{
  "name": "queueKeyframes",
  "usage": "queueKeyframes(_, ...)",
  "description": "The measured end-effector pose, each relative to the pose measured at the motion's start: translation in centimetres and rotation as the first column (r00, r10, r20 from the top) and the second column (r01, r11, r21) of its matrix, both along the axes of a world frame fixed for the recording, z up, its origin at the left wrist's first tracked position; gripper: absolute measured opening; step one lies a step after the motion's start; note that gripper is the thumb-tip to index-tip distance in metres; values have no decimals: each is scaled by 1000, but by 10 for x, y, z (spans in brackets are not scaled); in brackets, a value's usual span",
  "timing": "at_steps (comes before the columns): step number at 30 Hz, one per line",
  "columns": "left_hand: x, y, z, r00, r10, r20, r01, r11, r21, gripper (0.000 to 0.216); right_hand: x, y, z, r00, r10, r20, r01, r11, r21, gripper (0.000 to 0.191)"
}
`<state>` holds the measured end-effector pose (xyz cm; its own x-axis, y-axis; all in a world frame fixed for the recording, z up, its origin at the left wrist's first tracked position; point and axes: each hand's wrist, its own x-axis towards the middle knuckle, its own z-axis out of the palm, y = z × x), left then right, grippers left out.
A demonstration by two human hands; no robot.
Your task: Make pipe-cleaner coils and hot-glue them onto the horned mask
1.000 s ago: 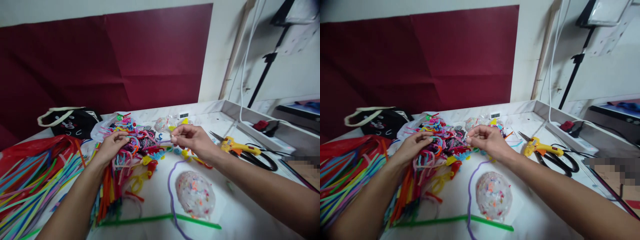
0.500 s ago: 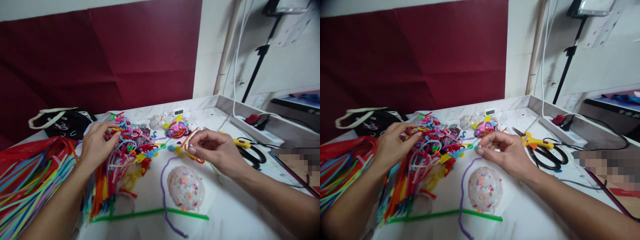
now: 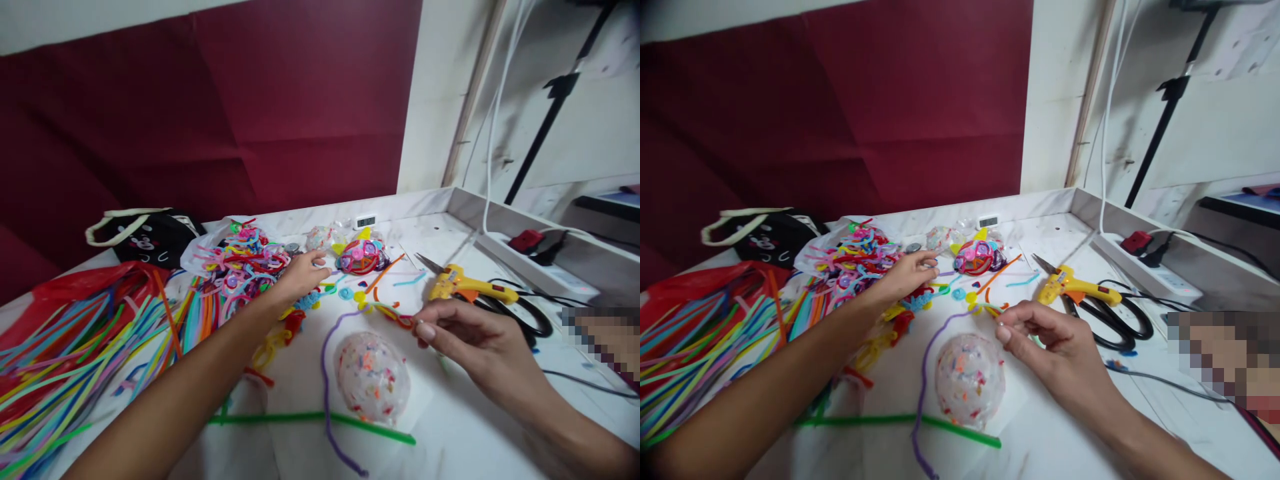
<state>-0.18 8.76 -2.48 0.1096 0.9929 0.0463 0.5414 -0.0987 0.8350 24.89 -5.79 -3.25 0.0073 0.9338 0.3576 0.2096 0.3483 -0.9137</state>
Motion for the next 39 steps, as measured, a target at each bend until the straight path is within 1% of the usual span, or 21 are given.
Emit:
queueKeyframes(3, 8, 14, -8, 998, 55, -17, -55, 998, -38, 54, 6, 1, -6, 1000, 12, 0, -12, 1000, -28, 17)
queueKeyframes(6, 16, 20, -15, 996, 90, -23, -92, 991, -93, 48, 10, 1, -10, 1000, 26, 11, -25, 998, -49, 17)
queueKeyframes(11, 27, 23, -23, 994, 102, -22, -105, 977, -184, 31, 12, -1, -7, 1000, 9, -1, -9, 999, -40, 19)
queueKeyframes(14, 33, 25, -28, 995, 97, -14, -98, 978, -184, 28, 15, -1, -7, 1000, 28, 3, -28, 998, -53, 19)
queueKeyframes(18, 39, 25, -35, 996, 89, 10, -87, 991, -98, 30, 19, 2, -11, 997, 69, 15, -68, 993, -95, 19)
queueKeyframes(23, 43, 27, -42, 997, 74, 21, -75, 997, 18, 30, 18, 5, -14, 998, 59, -19, -61, 989, -138, 21)
queueKeyframes(28, 46, 34, -48, 997, 68, 21, -70, 989, 133, 24, 13, 10, -15, 995, 58, -85, -73, 978, -196, 23)
queueKeyframes(33, 52, 34, -50, 996, 86, 28, -90, 969, 231, 17, 13, 16, -13, 981, -48, -186, 4, 974, -227, 27)
queueKeyframes(36, 56, 31, -50, 993, 109, 43, -117, 952, 283, 17, 18, 28, -7, 965, -89, -246, 26, 968, -249, 28)
queueKeyframes(38, 58, 29, -51, 990, 129, 60, -142, 938, 315, 18, 19, 41, 0, 937, -108, -333, 12, 961, -277, 26)
queueKeyframes(39, 59, 28, -52, 988, 137, 71, -153, 933, 327, 19, 19, 49, 5, 907, -132, -399, 4, 952, -305, 24)
